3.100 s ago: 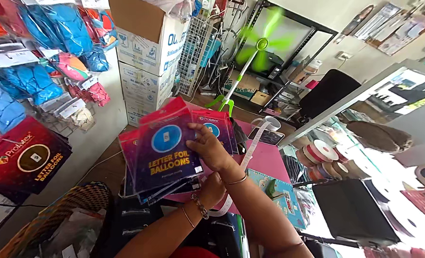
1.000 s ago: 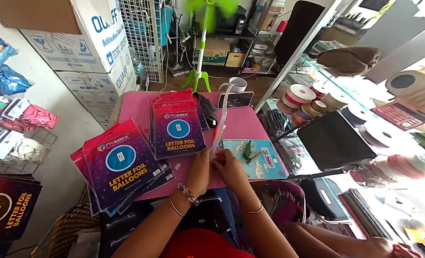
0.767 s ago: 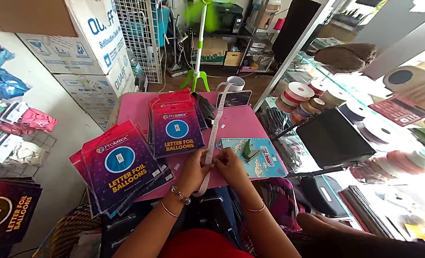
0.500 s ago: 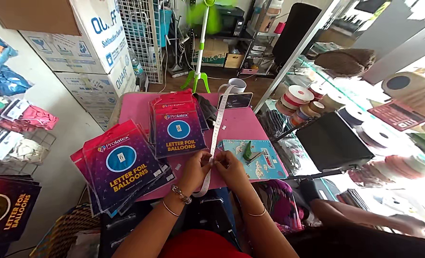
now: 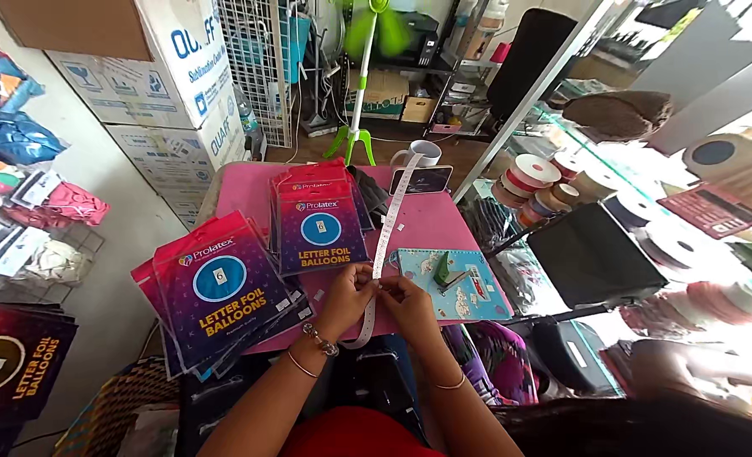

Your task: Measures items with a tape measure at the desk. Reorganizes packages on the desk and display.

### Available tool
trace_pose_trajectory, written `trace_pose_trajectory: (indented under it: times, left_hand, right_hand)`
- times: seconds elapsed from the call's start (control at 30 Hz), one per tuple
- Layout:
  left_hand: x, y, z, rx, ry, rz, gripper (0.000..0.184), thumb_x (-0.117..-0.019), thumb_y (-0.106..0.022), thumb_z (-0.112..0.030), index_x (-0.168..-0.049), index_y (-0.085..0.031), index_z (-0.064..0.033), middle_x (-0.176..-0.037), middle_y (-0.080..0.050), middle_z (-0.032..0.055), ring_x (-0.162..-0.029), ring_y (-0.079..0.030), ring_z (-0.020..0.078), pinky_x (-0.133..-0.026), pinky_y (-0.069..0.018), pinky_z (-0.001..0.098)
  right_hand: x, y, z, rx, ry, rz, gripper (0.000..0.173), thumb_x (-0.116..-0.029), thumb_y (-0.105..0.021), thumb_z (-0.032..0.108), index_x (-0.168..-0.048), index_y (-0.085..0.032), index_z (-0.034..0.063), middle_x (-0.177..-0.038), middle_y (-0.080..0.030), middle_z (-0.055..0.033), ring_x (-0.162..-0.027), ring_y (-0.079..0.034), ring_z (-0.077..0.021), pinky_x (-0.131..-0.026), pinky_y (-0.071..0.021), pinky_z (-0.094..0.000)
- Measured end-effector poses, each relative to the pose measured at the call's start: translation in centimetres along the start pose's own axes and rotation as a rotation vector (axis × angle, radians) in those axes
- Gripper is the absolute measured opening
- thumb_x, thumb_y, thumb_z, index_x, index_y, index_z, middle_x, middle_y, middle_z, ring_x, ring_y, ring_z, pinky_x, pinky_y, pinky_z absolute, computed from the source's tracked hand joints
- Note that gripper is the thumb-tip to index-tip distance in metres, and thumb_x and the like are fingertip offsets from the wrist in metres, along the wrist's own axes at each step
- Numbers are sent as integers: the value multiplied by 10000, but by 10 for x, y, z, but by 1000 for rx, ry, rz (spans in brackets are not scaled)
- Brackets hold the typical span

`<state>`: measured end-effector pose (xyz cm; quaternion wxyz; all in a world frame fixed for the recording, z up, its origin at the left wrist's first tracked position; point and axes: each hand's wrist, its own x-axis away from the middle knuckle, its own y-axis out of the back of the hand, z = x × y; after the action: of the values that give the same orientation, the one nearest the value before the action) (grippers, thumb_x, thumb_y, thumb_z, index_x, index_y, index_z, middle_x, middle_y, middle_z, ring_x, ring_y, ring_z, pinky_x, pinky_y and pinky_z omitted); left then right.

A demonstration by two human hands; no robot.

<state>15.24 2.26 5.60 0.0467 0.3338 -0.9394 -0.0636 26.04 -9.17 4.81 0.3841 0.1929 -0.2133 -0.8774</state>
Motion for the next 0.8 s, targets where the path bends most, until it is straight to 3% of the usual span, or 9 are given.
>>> trace_pose_trajectory:
  times: [0.1,0.23,0.33,0.4,0.8]
  left_hand:
    - [-1,0,-2,-17,42,-14,333,-1002,-627,-142,-1290,-553,7,-1009,-696,67,-840,-673,82,-789,-558,255]
    - [-2,-1,-1,9,45,-33,326,-995,-630,-118,-1281,-556,20,-1012,-692,74,-830,-669,78,-780,-556,246]
    - [-1,-1,-3,44,74,-39,328,-993,-635,-114,-1282,-551,18,-970,-681,59,-745,-633,64,-680,-525,227]
    - [-1,0,-5,57,100,-34,331,-995,-636,-115,-1286,-546,17,-950,-677,54,-706,-624,63,-638,-520,221]
    - [0,1,-4,91,105,-18,348,-991,-640,-114,-1300,-543,14,-945,-675,54,-686,-625,66,-621,-526,219]
  right_hand:
    - [1,-2,-3,17,28,-36,174,-934,-692,125,-1077,-748,41,-983,-742,-73,-846,-692,-127,-801,-570,-287]
    - [5,-10,-7,108,117,-124,164,-921,-699,134,-1046,-770,55,-1004,-737,-91,-895,-682,-217,-820,-560,-391]
    - [6,-15,-10,129,191,-188,156,-903,-713,118,-1025,-781,49,-1053,-739,-119,-945,-684,-267,-844,-553,-442]
    - [7,-16,-10,127,213,-210,148,-896,-721,117,-1009,-788,49,-1090,-732,-133,-981,-684,-275,-862,-553,-445]
    - [8,-16,-11,72,213,-240,93,-867,-741,101,-935,-774,46,-1123,-713,-137,-1032,-665,-244,-889,-546,-374]
